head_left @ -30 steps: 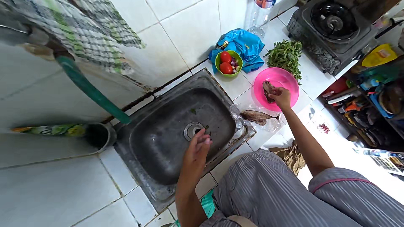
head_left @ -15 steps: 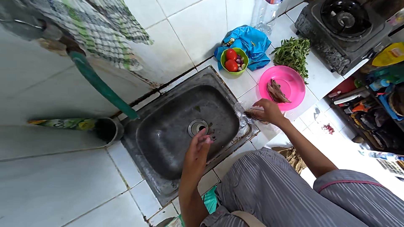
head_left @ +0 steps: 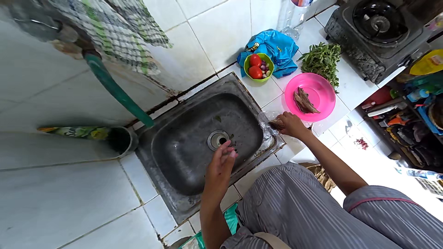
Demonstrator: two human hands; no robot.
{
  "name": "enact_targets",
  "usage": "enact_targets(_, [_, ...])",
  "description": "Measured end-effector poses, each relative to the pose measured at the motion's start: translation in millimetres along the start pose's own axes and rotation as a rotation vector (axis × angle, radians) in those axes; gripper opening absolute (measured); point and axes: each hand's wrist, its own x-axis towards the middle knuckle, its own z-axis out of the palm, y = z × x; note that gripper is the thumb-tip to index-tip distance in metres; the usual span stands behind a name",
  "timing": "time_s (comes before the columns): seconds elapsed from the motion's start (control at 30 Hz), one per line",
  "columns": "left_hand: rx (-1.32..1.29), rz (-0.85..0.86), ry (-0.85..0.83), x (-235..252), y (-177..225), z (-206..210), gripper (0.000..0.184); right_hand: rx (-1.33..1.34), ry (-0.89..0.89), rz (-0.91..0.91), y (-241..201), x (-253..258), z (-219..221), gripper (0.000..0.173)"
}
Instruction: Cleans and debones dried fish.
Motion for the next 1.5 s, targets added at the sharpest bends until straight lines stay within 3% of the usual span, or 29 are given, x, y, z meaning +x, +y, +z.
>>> enact_targets(0.3, [-0.018,0.002,-0.072,6,3,9,0.046,0.076,-0.041,-0.032,12,8,-8,0.053])
enact_targets(0.47, [-0.078,-0.039,-0.201,25,-2,32,0.041,0.316,-0.018,-0.041,18,5,-29,0.054])
enact_targets(0.73, [-0.329,-0.108,-0.288,77,-14,98,0.048,0.616,0.037,-0.027,-31,-17,-62,0.052])
enact_targets(0.87, [-0.469,-0.09,-0.29,88,-6,111,0.051,0.583,0.095,-0.014,-50,-24,-68,0.049])
enact_targets(1.03, [-0.432,-0.103,-0.181,92,-8,109,0.051,0.658,0.103,-0.107,-48,-33,-73,0.037])
enact_targets(1.17, [-0.461,-0.114,-0.119,91,-13,98,0.05,0.468,0.232,-0.031,-17,-36,-47,0.031])
enact_targets(1.3, [-0.481,-0.142,-0.047,85,-9,85,0.05,0.154,0.112,0.185,0,-55,-15,0.021])
enact_targets(1.4, [-0.475,-0.146,-0.016,83,-10,79,0.048,0.174,0.035,0.192,12,-62,3,0.021])
enact_targets(1.5, [-0.48,-0.146,-0.006,82,-10,76,0.047,0.214,0.114,0.146,16,-67,14,0.028])
